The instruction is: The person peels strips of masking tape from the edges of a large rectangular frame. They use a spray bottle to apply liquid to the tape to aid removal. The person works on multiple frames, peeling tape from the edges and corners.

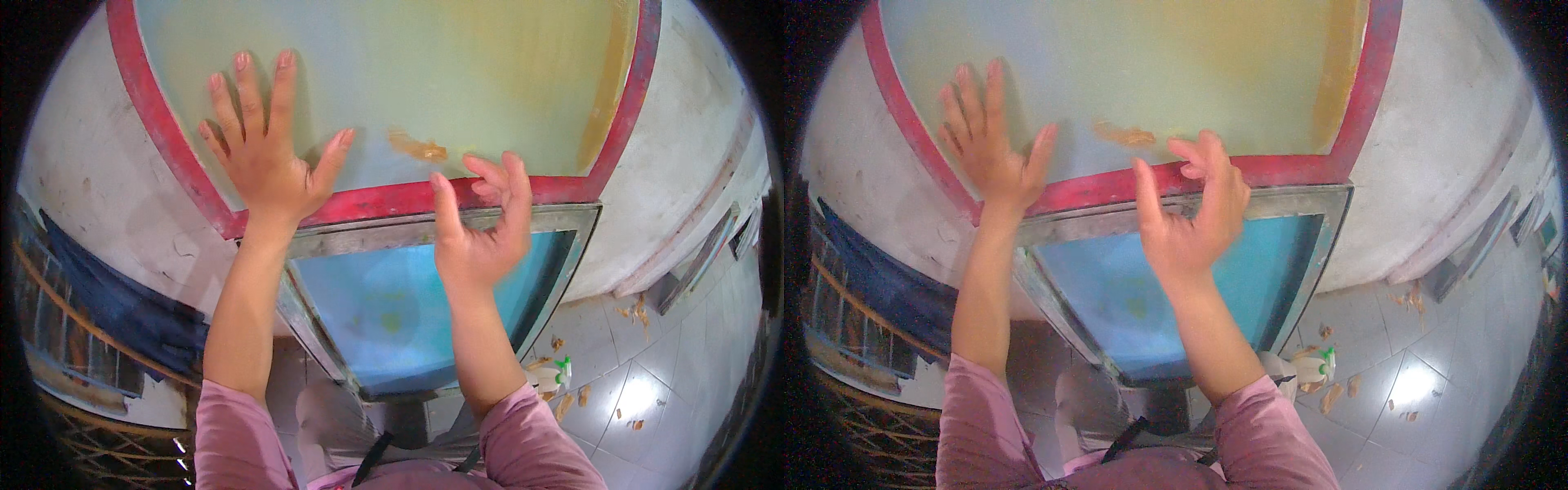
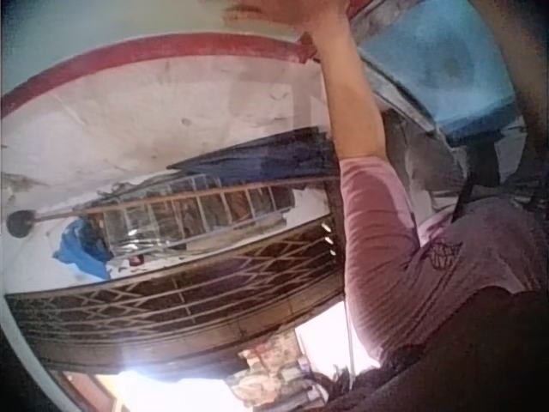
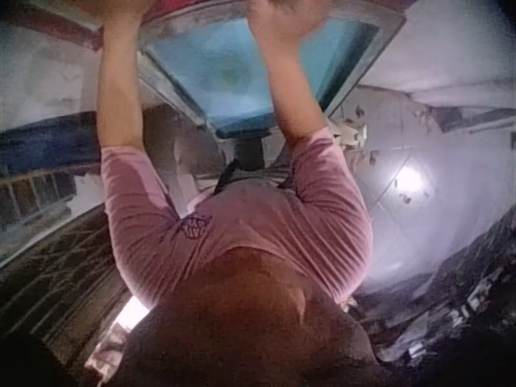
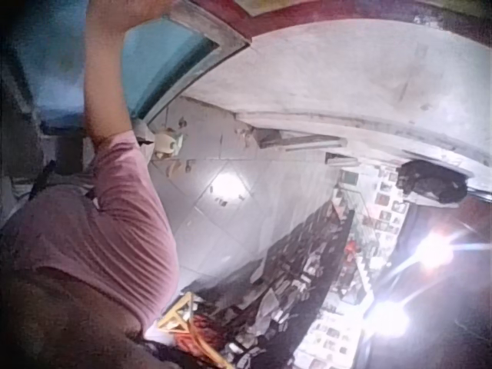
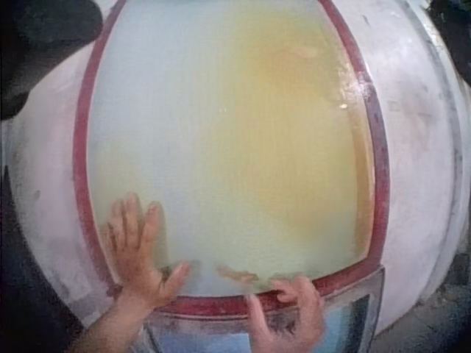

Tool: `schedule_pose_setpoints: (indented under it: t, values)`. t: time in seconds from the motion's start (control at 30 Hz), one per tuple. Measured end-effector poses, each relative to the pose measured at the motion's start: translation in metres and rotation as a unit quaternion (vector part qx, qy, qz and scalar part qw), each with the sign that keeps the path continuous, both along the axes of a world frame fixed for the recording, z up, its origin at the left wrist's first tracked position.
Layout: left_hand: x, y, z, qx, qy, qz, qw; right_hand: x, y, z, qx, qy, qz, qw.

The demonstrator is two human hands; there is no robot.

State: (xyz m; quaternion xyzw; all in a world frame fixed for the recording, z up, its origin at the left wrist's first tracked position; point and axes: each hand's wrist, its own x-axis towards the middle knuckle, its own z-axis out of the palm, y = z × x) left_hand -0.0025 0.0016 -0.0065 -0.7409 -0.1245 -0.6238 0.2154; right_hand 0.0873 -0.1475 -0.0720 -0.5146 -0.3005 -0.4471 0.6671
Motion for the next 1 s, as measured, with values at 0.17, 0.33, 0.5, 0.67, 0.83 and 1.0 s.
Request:
schedule_pose_setpoints:
  t: [0.17, 0.33, 0.5, 0.67, 0.83, 1.0]
  values:
    - [0.0, 0.001, 0.0, -0.001, 0.002, 0.009, 1.0, -0.004, 0.018, 0.003, 0.004, 0.028, -0.048, 0.998]
    - [0.0, -0.001, 0.0, 0.0, 0.003, 0.018, 1.0, -0.008, 0.026, 0.007, 0.011, 0.047, -0.051, 0.998]
    - [-0.001, -0.002, 0.0, -0.009, 0.008, 0.017, 1.0, -0.01, 0.025, 0.008, -0.005, 0.03, -0.023, 0.999]
    - [0.001, -0.001, -0.001, -0.022, -0.004, -0.008, 1.0, -0.008, 0.024, 0.007, 0.035, 0.005, -0.051, 0.998]
    - [0.001, -0.001, -0.001, -0.018, -0.007, -0.008, 1.0, -0.002, 0.029, 0.008, 0.019, -0.007, -0.102, 0.995]
    - [0.001, -0.001, 0.0, -0.019, -0.003, -0.001, 1.0, -0.006, 0.029, 0.006, 0.019, 0.015, -0.078, 0.997]
